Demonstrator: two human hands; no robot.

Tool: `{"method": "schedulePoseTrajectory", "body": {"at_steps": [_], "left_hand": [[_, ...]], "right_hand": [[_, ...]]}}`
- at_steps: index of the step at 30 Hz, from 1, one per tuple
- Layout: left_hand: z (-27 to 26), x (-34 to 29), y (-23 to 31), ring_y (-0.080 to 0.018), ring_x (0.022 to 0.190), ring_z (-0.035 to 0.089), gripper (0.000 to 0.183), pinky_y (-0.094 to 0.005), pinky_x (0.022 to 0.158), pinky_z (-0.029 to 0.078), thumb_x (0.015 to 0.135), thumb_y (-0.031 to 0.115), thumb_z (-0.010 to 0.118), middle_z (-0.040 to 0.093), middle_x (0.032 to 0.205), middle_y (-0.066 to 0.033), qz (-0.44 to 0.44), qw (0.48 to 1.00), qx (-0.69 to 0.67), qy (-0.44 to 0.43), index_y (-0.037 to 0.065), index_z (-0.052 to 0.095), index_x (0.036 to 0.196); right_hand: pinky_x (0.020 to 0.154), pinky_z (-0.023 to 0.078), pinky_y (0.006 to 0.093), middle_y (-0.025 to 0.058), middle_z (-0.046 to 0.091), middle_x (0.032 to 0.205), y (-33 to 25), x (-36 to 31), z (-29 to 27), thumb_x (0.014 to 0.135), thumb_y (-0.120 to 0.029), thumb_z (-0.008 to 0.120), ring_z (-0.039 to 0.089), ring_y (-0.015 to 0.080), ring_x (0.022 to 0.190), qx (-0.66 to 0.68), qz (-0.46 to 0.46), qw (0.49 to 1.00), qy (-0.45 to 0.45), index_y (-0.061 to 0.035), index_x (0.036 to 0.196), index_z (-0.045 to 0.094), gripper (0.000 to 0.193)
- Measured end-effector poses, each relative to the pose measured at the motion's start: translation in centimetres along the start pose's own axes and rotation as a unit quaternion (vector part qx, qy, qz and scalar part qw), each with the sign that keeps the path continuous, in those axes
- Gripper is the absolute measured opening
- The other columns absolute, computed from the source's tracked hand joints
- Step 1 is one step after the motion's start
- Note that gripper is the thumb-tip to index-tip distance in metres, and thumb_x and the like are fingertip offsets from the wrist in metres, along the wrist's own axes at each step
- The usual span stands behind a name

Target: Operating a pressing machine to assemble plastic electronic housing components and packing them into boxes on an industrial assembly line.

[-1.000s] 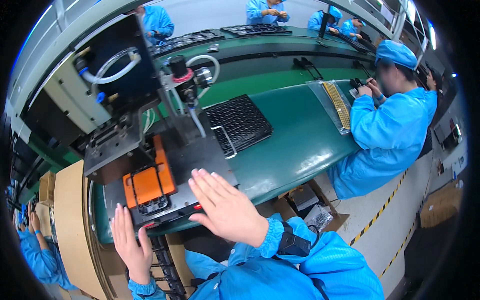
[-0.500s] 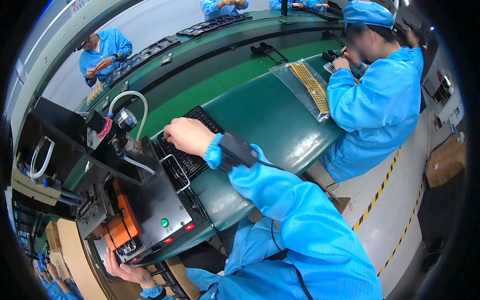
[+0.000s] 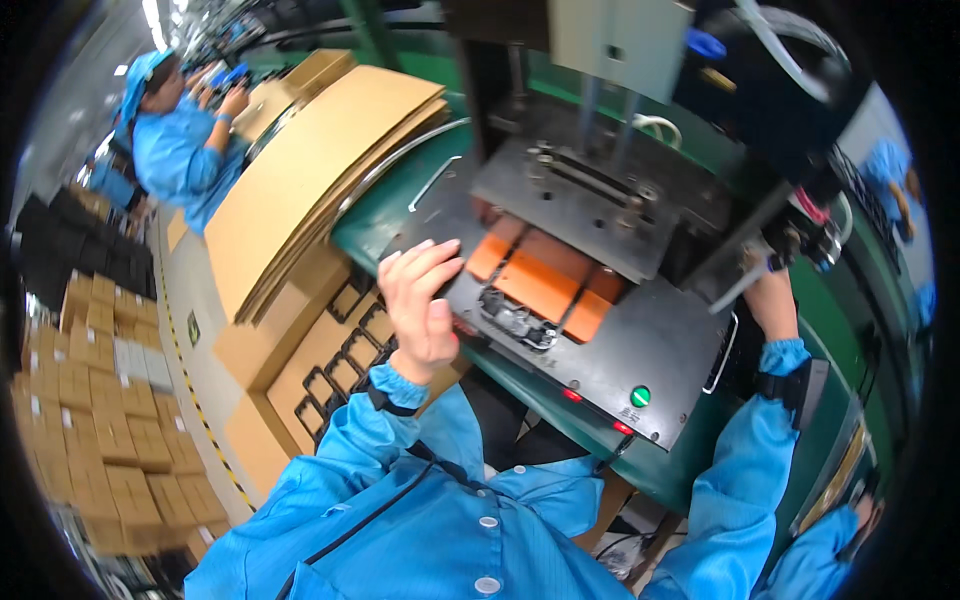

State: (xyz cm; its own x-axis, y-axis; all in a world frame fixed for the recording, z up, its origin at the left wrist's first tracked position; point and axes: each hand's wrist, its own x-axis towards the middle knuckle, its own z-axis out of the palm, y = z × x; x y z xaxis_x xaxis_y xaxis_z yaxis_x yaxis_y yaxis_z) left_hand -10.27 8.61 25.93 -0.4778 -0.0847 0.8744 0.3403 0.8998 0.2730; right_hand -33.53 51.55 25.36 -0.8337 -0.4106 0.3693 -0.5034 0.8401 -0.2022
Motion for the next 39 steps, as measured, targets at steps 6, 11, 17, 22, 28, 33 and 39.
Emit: {"method": "schedulePoseTrajectory", "body": {"at_steps": [6, 11, 17, 22, 28, 33, 39], "left_hand": [[-1.5, -1.0, -0.6, -0.0295, 0.114, 0.056, 0.032, -0.0445, 0.104, 0.033, 0.092, 0.021, 0.044, 0.064, 0.119, -0.0102, -0.016, 1.0, 0.016, 0.003, 0.003, 0.065, 0.107], [-1.4, -1.1, -0.6, -0.0318, 0.115, 0.056, 0.037, -0.0456, 0.106, 0.031, 0.095, 0.024, 0.037, 0.065, 0.118, -0.0126, -0.019, 0.999, 0.022, -0.018, 0.002, 0.064, 0.106], [-0.9, -1.1, -0.8, -0.0319, 0.115, 0.054, 0.043, -0.0474, 0.103, 0.032, 0.099, 0.031, 0.033, 0.064, 0.12, -0.0134, 0.009, 1.0, 0.019, -0.015, 0.002, 0.061, 0.111], [-0.5, -1.9, -1.5, -0.0325, 0.119, 0.051, 0.044, -0.0482, 0.109, 0.026, 0.1, 0.029, 0.03, 0.062, 0.122, -0.0148, -0.003, 0.999, 0.04, -0.02, -0.001, 0.058, 0.116], [-0.4, -1.9, -2.1, -0.0332, 0.119, 0.05, 0.044, -0.0491, 0.108, 0.029, 0.098, 0.022, 0.029, 0.061, 0.122, -0.0174, 0.022, 0.998, 0.052, -0.017, -0.005, 0.057, 0.118], [-0.7, -2.0, -1.6, -0.0315, 0.12, 0.047, 0.044, -0.047, 0.11, 0.03, 0.1, 0.025, 0.027, 0.056, 0.123, -0.0172, 0.012, 0.998, 0.06, -0.009, -0.005, 0.056, 0.116], [0.7, -0.4, 0.6, -0.0338, 0.102, 0.057, 0.049, -0.0464, 0.095, 0.041, 0.103, 0.033, 0.031, 0.064, 0.108, -0.0185, 0.031, 0.997, 0.024, 0.064, -0.004, 0.063, 0.103]], "right_hand": [[0.085, 0.048, 0.0451, 0.0198, 0.067, 0.1, -2.2, 2.5, 0.0, 0.087, -0.007, 0.053, 0.063, 0.0389, 0.095, -0.194, -0.049, 0.964, -0.177, -0.0011, 0.104, 0.064, 0.021], [0.068, 0.05, 0.031, 0.0081, 0.063, 0.081, -7.8, -0.9, -4.8, 0.091, -0.005, 0.059, 0.059, 0.0145, 0.075, 0.193, 0.143, 0.97, 0.032, 0.0014, 0.104, 0.059, 0.015], [0.071, 0.052, 0.024, 0.0011, 0.062, 0.088, -3.2, -10.3, -7.1, 0.095, -0.011, 0.061, 0.058, 0.0082, 0.079, 0.36, 0.193, 0.896, 0.173, -0.0005, 0.106, 0.062, 0.015], [0.075, 0.056, 0.0273, 0.0076, 0.067, 0.095, 0.6, -16.0, -7.3, 0.091, -0.008, 0.065, 0.066, 0.0139, 0.083, 0.439, 0.309, 0.811, 0.232, 0.0018, 0.107, 0.063, 0.019], [0.078, 0.059, 0.03, 0.0119, 0.068, 0.091, 4.3, -17.4, -5.5, 0.088, -0.001, 0.064, 0.068, 0.0189, 0.083, 0.511, 0.38, 0.72, 0.277, 0.0066, 0.103, 0.062, 0.017], [0.076, 0.057, 0.0331, 0.0135, 0.07, 0.09, 15.0, -15.6, -6.7, 0.082, -0.001, 0.067, 0.069, 0.0209, 0.08, 0.243, 0.419, 0.811, 0.328, 0.0027, 0.09, 0.068, 0.01], [0.098, 0.04, 0.0526, 0.0122, 0.062, 0.111, 25.0, -13.9, -6.7, 0.079, -0.016, 0.068, 0.055, 0.033, 0.11, -0.127, 0.511, 0.821, 0.222, -0.0128, 0.079, 0.073, 0.006]]}}
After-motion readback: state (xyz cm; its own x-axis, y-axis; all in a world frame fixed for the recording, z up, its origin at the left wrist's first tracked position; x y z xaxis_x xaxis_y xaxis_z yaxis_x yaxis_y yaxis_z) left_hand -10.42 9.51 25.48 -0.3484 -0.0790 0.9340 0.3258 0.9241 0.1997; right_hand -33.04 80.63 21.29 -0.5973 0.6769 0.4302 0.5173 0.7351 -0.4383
